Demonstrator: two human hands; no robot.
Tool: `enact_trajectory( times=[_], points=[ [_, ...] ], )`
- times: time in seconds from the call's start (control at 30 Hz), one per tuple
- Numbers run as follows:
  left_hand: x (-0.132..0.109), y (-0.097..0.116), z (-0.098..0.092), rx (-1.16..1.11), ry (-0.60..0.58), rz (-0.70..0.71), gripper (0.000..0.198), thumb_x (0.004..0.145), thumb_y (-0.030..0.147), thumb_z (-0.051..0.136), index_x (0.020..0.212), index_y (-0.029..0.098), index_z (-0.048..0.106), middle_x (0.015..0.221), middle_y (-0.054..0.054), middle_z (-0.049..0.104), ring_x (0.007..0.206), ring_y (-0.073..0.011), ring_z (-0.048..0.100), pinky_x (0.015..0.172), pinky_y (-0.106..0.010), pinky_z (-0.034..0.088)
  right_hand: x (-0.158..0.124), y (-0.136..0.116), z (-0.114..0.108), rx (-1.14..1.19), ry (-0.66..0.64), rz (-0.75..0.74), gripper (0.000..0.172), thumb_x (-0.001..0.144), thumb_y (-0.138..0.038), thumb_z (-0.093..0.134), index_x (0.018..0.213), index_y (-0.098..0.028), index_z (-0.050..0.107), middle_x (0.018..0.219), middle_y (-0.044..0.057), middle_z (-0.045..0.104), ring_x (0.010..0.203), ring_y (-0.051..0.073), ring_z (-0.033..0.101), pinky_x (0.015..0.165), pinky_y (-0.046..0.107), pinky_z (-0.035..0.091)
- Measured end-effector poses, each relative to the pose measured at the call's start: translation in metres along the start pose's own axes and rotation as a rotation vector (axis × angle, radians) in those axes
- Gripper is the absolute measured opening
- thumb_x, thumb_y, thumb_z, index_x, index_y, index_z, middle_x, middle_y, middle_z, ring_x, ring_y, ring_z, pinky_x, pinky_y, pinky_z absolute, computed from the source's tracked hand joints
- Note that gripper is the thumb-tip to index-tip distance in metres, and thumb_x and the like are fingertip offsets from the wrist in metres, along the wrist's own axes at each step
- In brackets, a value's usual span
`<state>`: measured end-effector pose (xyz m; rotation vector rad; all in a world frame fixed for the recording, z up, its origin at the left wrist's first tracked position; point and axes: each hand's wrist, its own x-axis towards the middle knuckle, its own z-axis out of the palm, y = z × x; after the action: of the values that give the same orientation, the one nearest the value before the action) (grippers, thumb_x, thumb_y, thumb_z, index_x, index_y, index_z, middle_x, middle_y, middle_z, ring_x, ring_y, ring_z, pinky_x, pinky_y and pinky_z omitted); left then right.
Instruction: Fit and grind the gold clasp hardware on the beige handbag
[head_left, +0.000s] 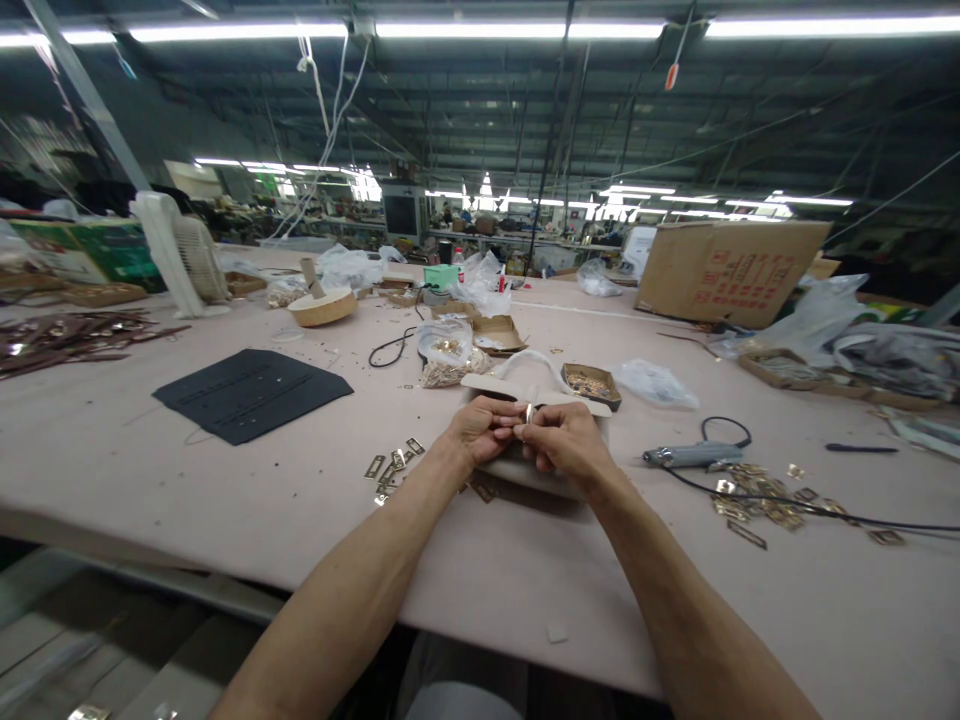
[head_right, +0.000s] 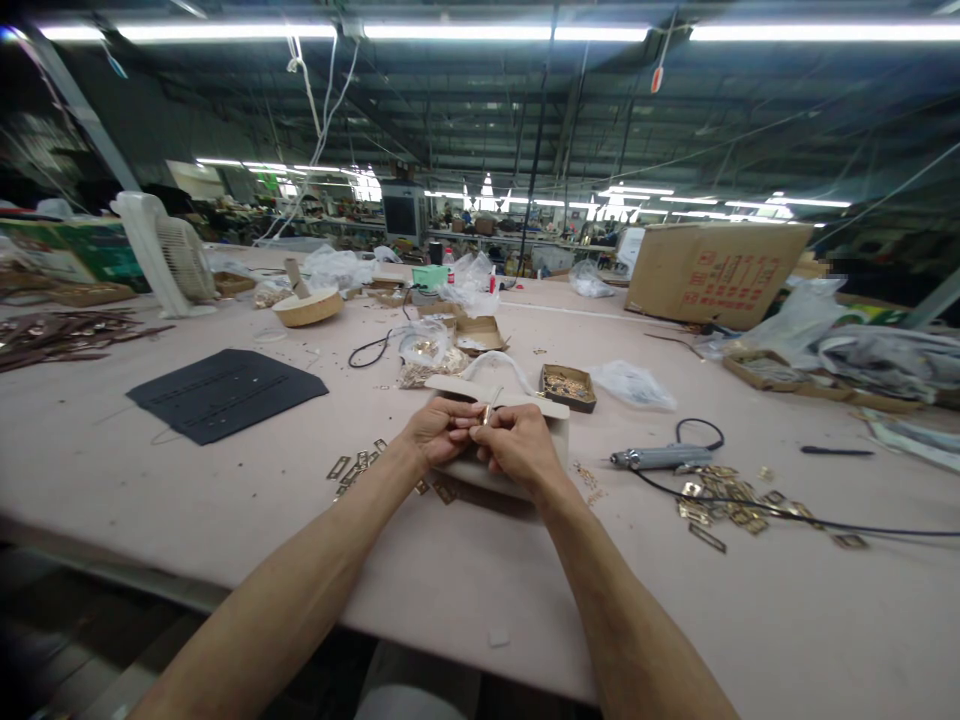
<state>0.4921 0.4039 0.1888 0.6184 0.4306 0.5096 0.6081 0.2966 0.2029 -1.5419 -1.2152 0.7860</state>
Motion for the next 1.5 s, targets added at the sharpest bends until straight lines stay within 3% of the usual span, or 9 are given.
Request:
enact_trajectory(
  times=[0.23,0.47,0.73,0.9,1.17,1.33,1.5],
  points=[
    [0.0039,-0.0025,-0.0002,0.013,0.069,0.072,0.026,0.075,-0.008,0.063,0.059,0.010,0.052,0.052,0.005,0.040,0.036,-0.0001,0.030,0.028,-0.010,0.018,0.0017,0.0030,0.0020,0.020,0.034,0.018,0.025,0.071,-0.034,0.075,0.060,-0.015,0.065,0.054,0.004,0.065,0.037,0.010,0.051,0.036,0.020,0.035],
    [-0.0010,-0.0010,-0.0002,0.126,-0.061,0.042,0.015,0.082,0.003,0.068,0.069,0.007,0.060,0.055,0.004,0.046,0.036,0.0004,0.029,0.030,-0.008,0.020,0.0009,0.0009,0.0008,0.052,0.050,0.005,0.036,0.070,-0.044,0.081,0.059,-0.014,0.063,0.055,0.005,0.065,0.038,0.009,0.051,0.036,0.020,0.035],
    [-0.0004,-0.0012,-0.0013,0.242,-0.029,0.110,0.022,0.079,0.008,0.075,0.066,0.009,0.058,0.053,0.005,0.044,0.037,0.0005,0.027,0.031,-0.010,0.017,0.0012,-0.0027,-0.0005,0.260,-0.025,0.112,0.031,0.067,-0.040,0.079,0.064,-0.013,0.064,0.062,0.007,0.069,0.039,0.008,0.051,0.036,0.019,0.037],
    [-0.0033,-0.0022,0.0009,0.333,-0.006,0.182,0.028,0.074,0.014,0.082,0.063,0.010,0.057,0.049,0.006,0.042,0.036,0.0001,0.026,0.031,-0.012,0.016,0.0036,0.0024,-0.0019,0.223,-0.022,0.095,0.032,0.066,-0.039,0.080,0.061,-0.013,0.061,0.057,0.005,0.066,0.036,0.007,0.048,0.034,0.018,0.031],
    [-0.0022,-0.0021,-0.0016,0.351,-0.016,0.207,0.025,0.075,0.014,0.080,0.065,0.010,0.058,0.050,0.006,0.042,0.036,-0.0004,0.028,0.031,-0.012,0.017,0.0039,0.0008,-0.0003,0.253,0.010,0.089,0.041,0.059,-0.041,0.086,0.064,-0.018,0.052,0.055,0.002,0.065,0.041,0.011,0.055,0.035,0.018,0.039],
    [-0.0030,-0.0026,0.0009,0.338,0.007,0.211,0.026,0.077,0.014,0.077,0.063,0.010,0.056,0.048,0.007,0.040,0.035,-0.0004,0.026,0.032,-0.013,0.017,0.0028,-0.0005,0.0012,0.116,0.028,0.093,0.031,0.069,-0.041,0.081,0.076,-0.015,0.066,0.065,0.007,0.070,0.049,0.014,0.062,0.039,0.020,0.047],
    [-0.0041,-0.0034,0.0036,0.329,0.032,0.193,0.024,0.078,0.011,0.076,0.063,0.010,0.056,0.050,0.006,0.043,0.037,-0.0003,0.027,0.032,-0.012,0.017,0.0040,0.0028,0.0008,0.119,0.094,0.087,0.032,0.071,-0.041,0.079,0.064,-0.014,0.062,0.061,0.010,0.070,0.046,0.012,0.059,0.040,0.020,0.046]
  ],
)
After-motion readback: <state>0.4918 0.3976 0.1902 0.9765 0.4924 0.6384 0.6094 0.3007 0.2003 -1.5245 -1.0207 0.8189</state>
